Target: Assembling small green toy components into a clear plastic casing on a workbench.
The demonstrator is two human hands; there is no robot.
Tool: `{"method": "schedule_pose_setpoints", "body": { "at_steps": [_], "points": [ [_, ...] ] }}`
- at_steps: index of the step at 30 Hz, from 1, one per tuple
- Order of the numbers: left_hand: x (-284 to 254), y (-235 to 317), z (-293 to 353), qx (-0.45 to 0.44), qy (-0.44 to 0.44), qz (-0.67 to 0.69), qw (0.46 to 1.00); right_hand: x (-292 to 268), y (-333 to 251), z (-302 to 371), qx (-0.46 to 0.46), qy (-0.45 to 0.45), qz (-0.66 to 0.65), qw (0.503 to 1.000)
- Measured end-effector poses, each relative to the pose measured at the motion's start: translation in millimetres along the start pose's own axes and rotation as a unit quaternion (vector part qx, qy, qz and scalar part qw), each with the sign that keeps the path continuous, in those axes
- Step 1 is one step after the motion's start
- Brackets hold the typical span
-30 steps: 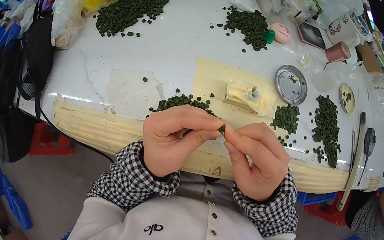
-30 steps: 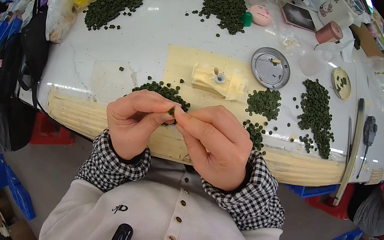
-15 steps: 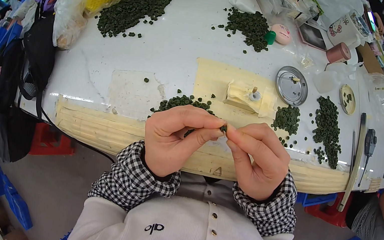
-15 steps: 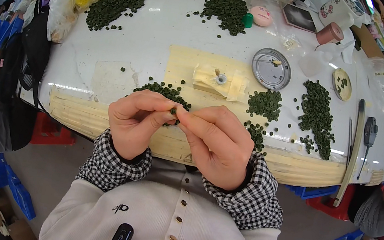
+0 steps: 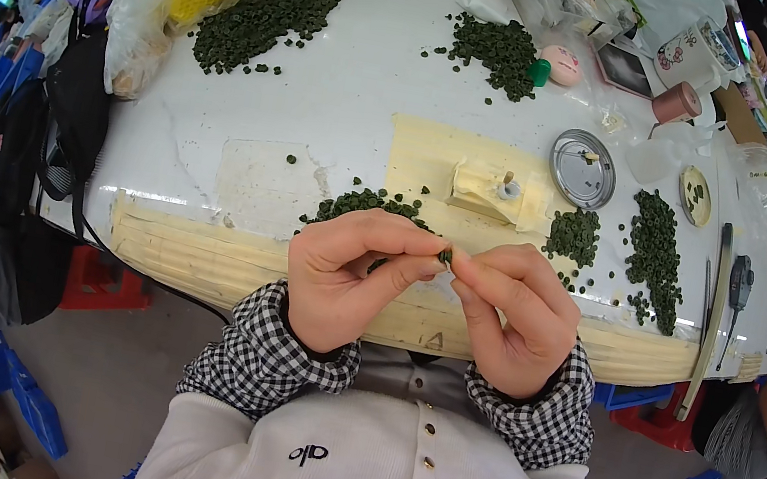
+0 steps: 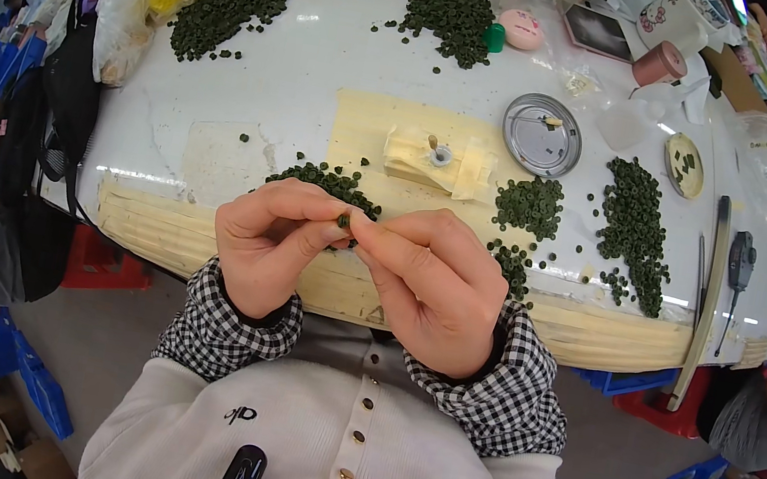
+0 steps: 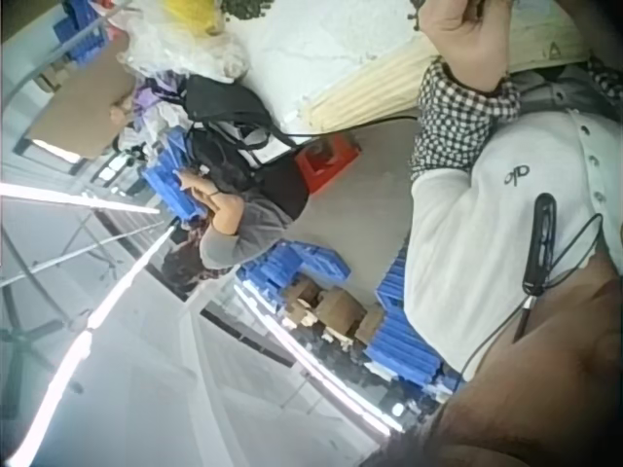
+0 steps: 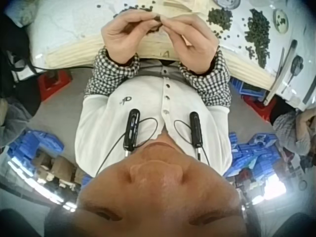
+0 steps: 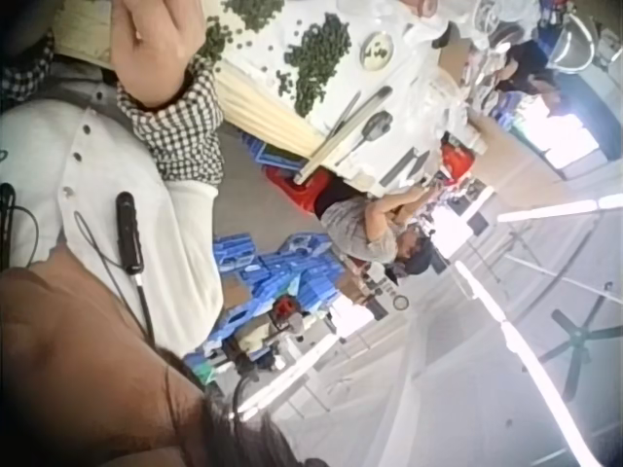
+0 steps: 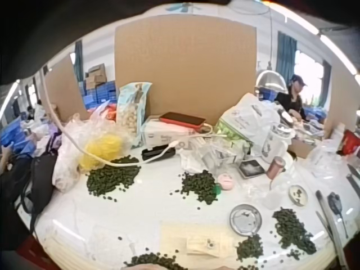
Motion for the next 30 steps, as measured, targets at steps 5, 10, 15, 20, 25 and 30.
{"method": "schedule_pose_setpoints", "body": {
  "at_steps": [5, 10, 15, 20, 25, 30],
  "points": [
    [1.4, 1.2, -0.5, 0.004, 0.005, -0.005, 1.000, -0.9, 1.0, -0.1, 0.028, -0.005, -0.015, 0.999],
    [2.4, 1.9, -2.0, 0.028, -0.024, -0.036, 0.999, -4.0, 6.5, -1.1, 0.051, 0.006, -0.046, 0.998],
    [2.8, 2.8, -2.5, 0.040, -0.037, -0.050, 0.997, -3.0, 7.7, -0.2, 0.054, 0.011, -0.046, 0.997],
    [3.6, 2.5, -2.3, 0.041, -0.010, -0.037, 0.998, -3.0, 6.7, -0.6, 0.043, 0.014, -0.034, 0.998],
    [2.6, 3.7, -2.5, 0.044, -0.027, -0.063, 0.997, -3.5, 7.0, -0.4, 0.045, 0.017, -0.033, 0.998],
    [5.4, 7.1, -3.1, 0.060, -0.021, -0.068, 0.996, -3.1, 7.8, -0.1, 0.048, 0.020, -0.026, 0.998]
  ]
}}
Point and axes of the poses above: each hand's wrist, its own z-axis away from the middle knuckle, its own x-axis out of the palm, y = z × x, the point moved 5 cm from there along -z, towards the middle knuckle, and after that the axes turned 5 degrees about y, right-handed, at the moved point
